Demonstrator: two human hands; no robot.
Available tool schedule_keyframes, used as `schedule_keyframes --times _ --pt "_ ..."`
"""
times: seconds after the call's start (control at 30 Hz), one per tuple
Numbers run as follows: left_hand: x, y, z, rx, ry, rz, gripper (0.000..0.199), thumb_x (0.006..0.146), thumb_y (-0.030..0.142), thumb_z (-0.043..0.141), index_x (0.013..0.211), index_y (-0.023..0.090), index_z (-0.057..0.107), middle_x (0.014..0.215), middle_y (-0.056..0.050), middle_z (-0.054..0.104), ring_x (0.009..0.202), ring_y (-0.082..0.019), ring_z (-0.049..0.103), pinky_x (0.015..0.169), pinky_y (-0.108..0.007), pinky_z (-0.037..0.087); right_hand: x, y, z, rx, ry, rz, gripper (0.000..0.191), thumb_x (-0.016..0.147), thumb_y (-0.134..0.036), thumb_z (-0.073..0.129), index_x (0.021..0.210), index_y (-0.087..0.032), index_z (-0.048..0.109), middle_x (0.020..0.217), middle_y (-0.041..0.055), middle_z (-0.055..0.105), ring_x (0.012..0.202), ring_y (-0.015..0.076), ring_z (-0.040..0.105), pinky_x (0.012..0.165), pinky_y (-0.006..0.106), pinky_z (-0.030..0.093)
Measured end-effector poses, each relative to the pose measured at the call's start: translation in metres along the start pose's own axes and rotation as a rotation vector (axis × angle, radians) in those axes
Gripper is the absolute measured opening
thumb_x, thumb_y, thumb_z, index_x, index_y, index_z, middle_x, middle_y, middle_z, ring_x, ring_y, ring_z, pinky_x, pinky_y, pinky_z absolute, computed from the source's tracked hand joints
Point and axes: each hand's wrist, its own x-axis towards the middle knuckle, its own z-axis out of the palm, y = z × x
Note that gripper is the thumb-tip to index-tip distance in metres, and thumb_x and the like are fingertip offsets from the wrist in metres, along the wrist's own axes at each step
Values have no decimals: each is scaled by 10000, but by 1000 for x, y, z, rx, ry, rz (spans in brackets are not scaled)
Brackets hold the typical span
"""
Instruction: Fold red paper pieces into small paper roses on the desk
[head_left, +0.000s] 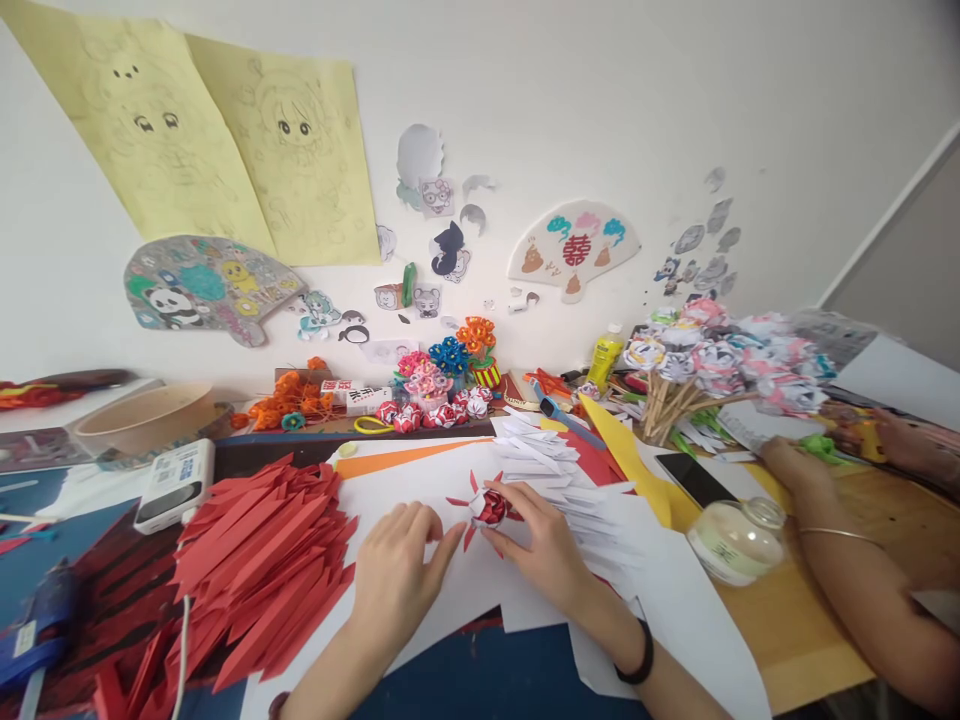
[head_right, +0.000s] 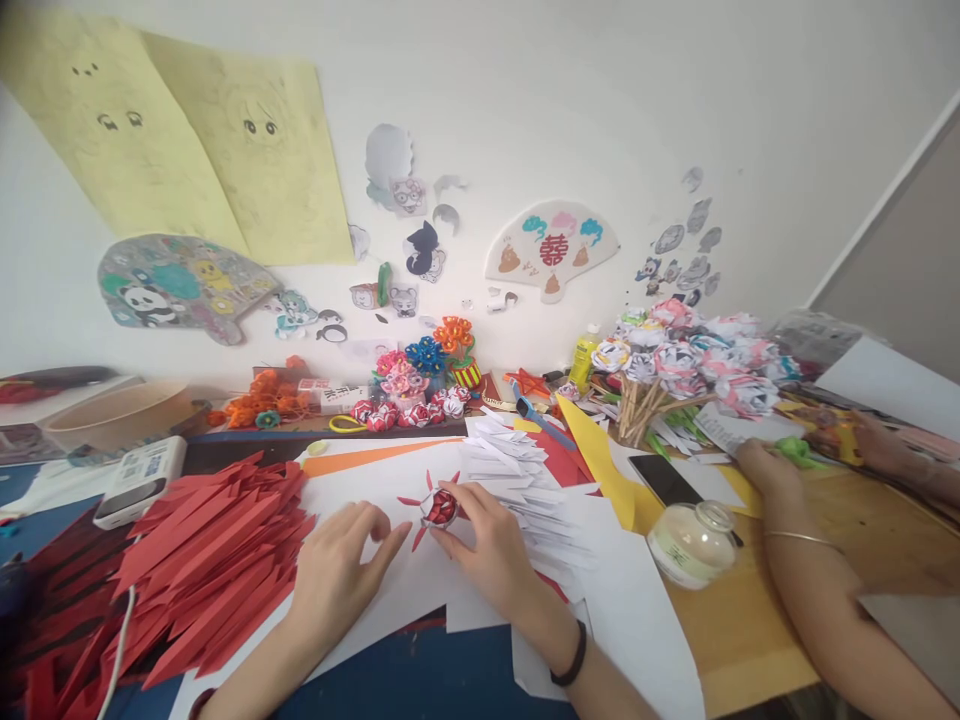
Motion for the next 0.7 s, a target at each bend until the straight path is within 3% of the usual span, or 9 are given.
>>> schedule_keyframes --times 0.13,0.2,0.47,0.7 --pt "-6 9 6 -143 -273 -37 276 995 416 412 857 240 573 648 54 639 560 -139 605 552 -259 347 1 -3 3 63 18 25 442 843 -235 682 1271 -237 574 1084 48 667 973 199 648 884 314 537" --pt "-7 13 9 -155 -314 -11 248 1004 381 389 903 247 572 686 57 662 597 -141 639 555 -253 358 3 -3 5 89 32 49 420 806 -213 696 1216 -223 604 1065 43 679 941 194 656 864 306 538" --pt "-13 8 22 133 -69 277 237 963 197 394 737 220 464 608 33 572 513 -159 564 522 -290 315 11 -1 11 152 -30 204 484 678 -291 826 1112 -210 629 1041 30 694 915 195 652 831 303 513" --pt "-8 -9 20 225 72 291 246 960 259 441 721 218 478 567 31 539 518 -169 568 506 -292 295 44 5 17 209 -262 171 439 666 -442 850 968 -198 644 794 -16 668 700 134 597 610 219 436"
